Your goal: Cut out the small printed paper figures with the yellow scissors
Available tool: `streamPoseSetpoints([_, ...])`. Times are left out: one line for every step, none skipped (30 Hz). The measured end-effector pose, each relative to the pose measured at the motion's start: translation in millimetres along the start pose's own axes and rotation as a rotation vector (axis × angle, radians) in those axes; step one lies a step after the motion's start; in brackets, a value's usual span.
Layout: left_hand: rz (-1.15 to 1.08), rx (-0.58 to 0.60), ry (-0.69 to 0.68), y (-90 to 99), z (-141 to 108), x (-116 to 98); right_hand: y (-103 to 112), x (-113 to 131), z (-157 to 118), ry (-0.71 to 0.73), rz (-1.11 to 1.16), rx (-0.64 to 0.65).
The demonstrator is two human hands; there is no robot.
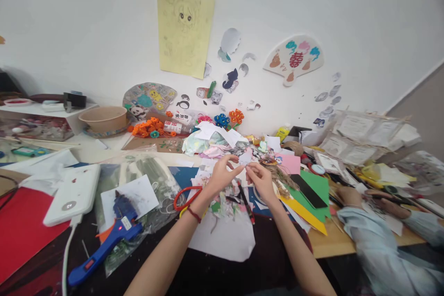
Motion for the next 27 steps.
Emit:
streamPoseSetpoints([-0.013, -0.003, 0.010, 0.0, 1, 2, -5, 0, -1, -0.004, -0.003, 0.015])
streamPoseSetpoints([-0.024, -0.003, 0.020, -0.4, 1, 5, -9, -1, -2, -0.010, -0.008, 0.028])
streamPoseSetpoints([-0.034, -0.001, 0.031, -1.1, 2, 7, -12, -2, -4, -0.017, -0.015, 0.041])
streamPoseSetpoints([-0.044, 0.003, 0.041, -1.7, 2, 9, -14, -3, -4, -0.025, -0.025, 0.053])
streamPoseSetpoints([-0.053, 0.005, 0.052, -1.9, 2, 11, -14, -5, -4, -0.034, -0.038, 0.062])
streamPoseSetpoints([-0.060, 0.003, 0.063, -1.4, 1, 13, -11, -6, -3, -0.043, -0.054, 0.066])
streamPoseSetpoints([-0.066, -0.001, 0.074, -0.1, 1, 15, -6, -7, 0, -0.051, -0.076, 0.059])
streamPoseSetpoints([-0.070, -0.009, 0.085, 2.0, 0, 17, 4, -8, 5, -0.058, -0.100, 0.040])
streamPoseSetpoints([-0.074, -0.012, 0.089, 4.0, -1, 18, 17, -8, 12, -0.064, -0.127, 0.008])
streamPoseSetpoints([-0.080, -0.011, 0.091, 5.8, -1, 18, 34, -7, 21, -0.067, -0.155, -0.047])
streamPoseSetpoints([-0.085, -0.014, 0.093, 7.8, -1, 18, 55, -6, 30, -0.069, -0.180, -0.114])
streamPoseSetpoints([-0.092, -0.017, 0.094, 9.5, -1, 17, 77, -4, 41, -0.071, -0.205, -0.194])
streamPoseSetpoints([-0.100, -0.021, 0.095, 10.9, -1, 16, 100, -3, 51, -0.074, -0.231, -0.275])
streamPoseSetpoints([-0.109, -0.028, 0.095, 12.1, -1, 15, 120, -3, 62, -0.080, -0.258, -0.345])
streamPoseSetpoints([-0.119, -0.034, 0.095, 12.8, -2, 13, 138, -4, 72, -0.090, -0.286, -0.403])
streamPoseSetpoints([-0.130, -0.038, 0.094, 13.0, -2, 10, 151, -5, 82, -0.098, -0.311, -0.445])
streamPoseSetpoints([-0.143, -0.038, 0.093, 12.5, -3, 8, 160, -8, 92, -0.107, -0.333, -0.473])
streamPoseSetpoints([-0.158, -0.034, 0.092, 11.5, -4, 5, 166, -13, 101, -0.117, -0.355, -0.492])
streamPoseSetpoints([-0.174, -0.025, 0.090, 10.1, -6, 3, 169, -18, 109, -0.128, -0.376, -0.506])
streamPoseSetpoints([-0.191, -0.015, 0.088, 8.5, -7, 0, 169, -24, 117, -0.140, -0.397, -0.518])
streamPoseSetpoints([-0.206, -0.007, 0.086, 7.3, -8, -2, 168, -31, 124, -0.150, -0.418, -0.527])
streamPoseSetpoints([-0.220, 0.000, 0.086, 6.3, -9, -3, 166, -38, 131, -0.161, -0.438, -0.534])
streamPoseSetpoints([-0.232, 0.005, 0.087, 5.7, -10, -4, 164, -45, 137, -0.173, -0.459, -0.539])
streamPoseSetpoints([-0.241, 0.009, 0.090, 5.3, -10, -4, 161, -51, 142, -0.183, -0.479, -0.544])
streamPoseSetpoints([-0.249, 0.013, 0.093, 5.0, -10, -4, 159, -58, 147, -0.191, -0.498, -0.547])
streamPoseSetpoints([-0.256, 0.018, 0.097, 4.8, -10, -4, 158, -63, 151, -0.199, -0.518, -0.552])
streamPoseSetpoints([-0.262, 0.022, 0.100, 4.6, -9, -4, 157, -68, 153, -0.206, -0.537, -0.558])
Point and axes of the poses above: each hand's wrist, its own z-axis towards the middle knuckle, its own y-axis out of the back of the hand, x = y × z, the point moved 9 cm from there along z, towards the middle knuckle, and after that the axes turned 11 degrees about z, right-handed, at the moved point
